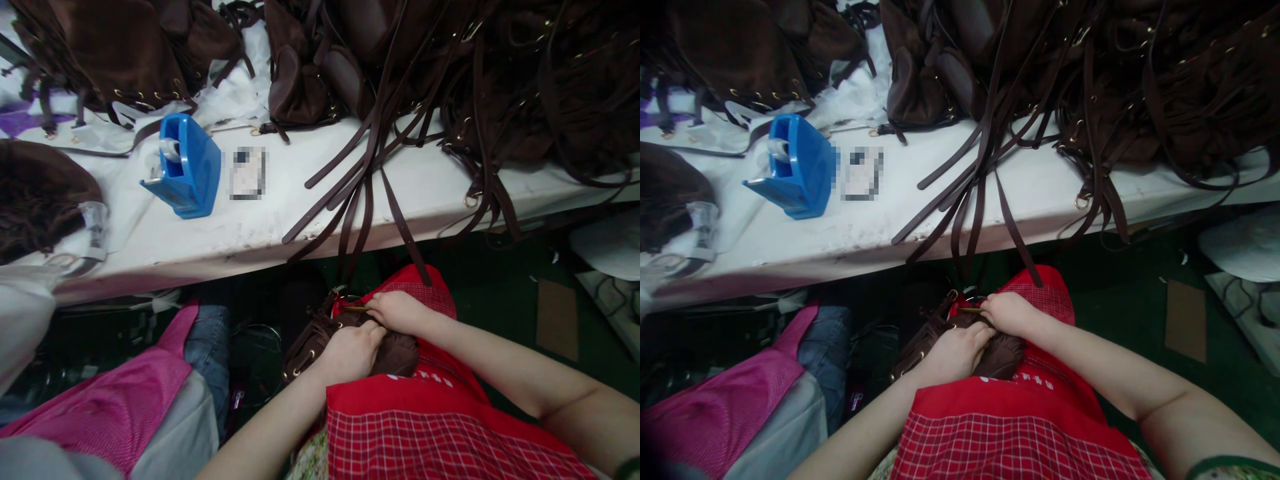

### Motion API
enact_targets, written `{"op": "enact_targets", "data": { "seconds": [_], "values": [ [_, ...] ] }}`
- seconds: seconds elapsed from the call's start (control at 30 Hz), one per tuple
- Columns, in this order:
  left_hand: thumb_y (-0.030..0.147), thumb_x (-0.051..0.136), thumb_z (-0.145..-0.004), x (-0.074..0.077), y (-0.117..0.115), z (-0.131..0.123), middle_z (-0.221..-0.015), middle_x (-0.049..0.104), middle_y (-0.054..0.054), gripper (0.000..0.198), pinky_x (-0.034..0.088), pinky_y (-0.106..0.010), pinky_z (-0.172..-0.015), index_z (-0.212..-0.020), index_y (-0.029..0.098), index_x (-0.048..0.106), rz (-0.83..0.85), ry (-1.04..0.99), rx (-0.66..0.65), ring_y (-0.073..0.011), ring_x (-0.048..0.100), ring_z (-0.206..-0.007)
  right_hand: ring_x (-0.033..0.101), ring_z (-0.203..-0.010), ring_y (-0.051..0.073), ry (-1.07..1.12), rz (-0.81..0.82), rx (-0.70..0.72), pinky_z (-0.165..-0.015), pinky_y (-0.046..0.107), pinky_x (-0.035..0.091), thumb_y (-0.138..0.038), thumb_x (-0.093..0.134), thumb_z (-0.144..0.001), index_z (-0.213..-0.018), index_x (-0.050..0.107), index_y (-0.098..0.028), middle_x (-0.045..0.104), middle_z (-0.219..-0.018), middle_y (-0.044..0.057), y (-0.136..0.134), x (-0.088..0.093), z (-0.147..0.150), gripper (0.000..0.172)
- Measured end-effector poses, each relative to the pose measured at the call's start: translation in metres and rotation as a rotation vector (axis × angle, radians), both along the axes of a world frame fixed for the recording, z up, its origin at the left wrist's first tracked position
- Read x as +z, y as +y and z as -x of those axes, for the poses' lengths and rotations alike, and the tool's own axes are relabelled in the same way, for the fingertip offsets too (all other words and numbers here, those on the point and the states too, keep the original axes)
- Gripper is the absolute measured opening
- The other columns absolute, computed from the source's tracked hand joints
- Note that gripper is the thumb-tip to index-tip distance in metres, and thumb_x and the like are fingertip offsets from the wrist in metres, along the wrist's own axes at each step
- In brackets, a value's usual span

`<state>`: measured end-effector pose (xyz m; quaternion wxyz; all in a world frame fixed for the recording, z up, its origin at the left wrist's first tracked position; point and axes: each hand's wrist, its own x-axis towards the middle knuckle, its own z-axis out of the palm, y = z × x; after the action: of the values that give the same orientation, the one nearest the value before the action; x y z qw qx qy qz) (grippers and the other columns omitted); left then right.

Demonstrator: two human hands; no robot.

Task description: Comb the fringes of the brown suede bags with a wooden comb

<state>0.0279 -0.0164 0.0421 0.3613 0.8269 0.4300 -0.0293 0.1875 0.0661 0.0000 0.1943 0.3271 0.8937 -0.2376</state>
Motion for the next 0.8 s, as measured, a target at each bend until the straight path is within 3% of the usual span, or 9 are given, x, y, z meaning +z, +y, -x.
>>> {"op": "enact_targets", "data": {
  "seconds": [0.2,0.4,0.53,0.63,0.8],
  "values": [
    [0.017,0.037,-0.09,-0.002,-0.003,0.0,-0.107,0.06,-0.005,0.033,0.053,-0.031,-0.078,-0.121,0.021,0.048,0.003,0.006,0.014,-0.0182,0.063,-0.089,0.064,-0.072,0.022,-0.101,-0.081,-0.035,-0.059,0.028,0.045,-0.03,0.04,-0.097,-0.099,0.065,-0.018,0.064,-0.085,0.008,0.0,-0.004,0.0,0.028],
    [0.019,0.034,-0.093,-0.005,-0.005,0.001,-0.109,0.058,-0.005,0.033,0.052,-0.029,-0.079,-0.122,0.021,0.049,0.003,-0.037,0.067,-0.0168,0.062,-0.089,0.063,-0.08,0.022,-0.091,-0.136,0.016,-0.063,0.028,0.047,-0.018,0.041,-0.094,-0.115,0.057,-0.018,0.061,-0.096,0.011,-0.003,0.01,0.001,0.026],
    [0.018,0.035,-0.092,-0.006,-0.005,0.0,-0.107,0.059,-0.004,0.03,0.052,-0.029,-0.078,-0.117,0.021,0.052,0.007,-0.044,0.059,-0.0177,0.062,-0.09,0.062,-0.084,0.023,-0.107,-0.14,0.062,-0.068,0.03,0.048,-0.012,0.043,-0.091,-0.112,0.058,-0.015,0.061,-0.098,0.014,-0.008,0.015,0.005,0.026],
    [0.019,0.035,-0.092,-0.005,-0.004,-0.001,-0.106,0.06,-0.005,0.029,0.052,-0.029,-0.078,-0.115,0.021,0.053,0.012,-0.022,0.068,-0.0175,0.062,-0.09,0.063,-0.083,0.024,-0.13,-0.144,0.036,-0.069,0.031,0.049,-0.01,0.042,-0.09,-0.105,0.061,-0.013,0.061,-0.097,0.016,-0.006,0.009,0.008,0.025],
    [0.02,0.035,-0.093,-0.002,-0.002,0.0,-0.109,0.059,-0.005,0.03,0.052,-0.029,-0.079,-0.118,0.02,0.05,0.028,-0.006,0.058,-0.017,0.062,-0.091,0.066,-0.084,0.026,-0.231,-0.032,-0.132,-0.068,0.033,0.049,-0.016,0.038,-0.094,-0.103,0.065,-0.013,0.064,-0.097,0.016,0.017,-0.018,0.001,0.028]
  ]
}}
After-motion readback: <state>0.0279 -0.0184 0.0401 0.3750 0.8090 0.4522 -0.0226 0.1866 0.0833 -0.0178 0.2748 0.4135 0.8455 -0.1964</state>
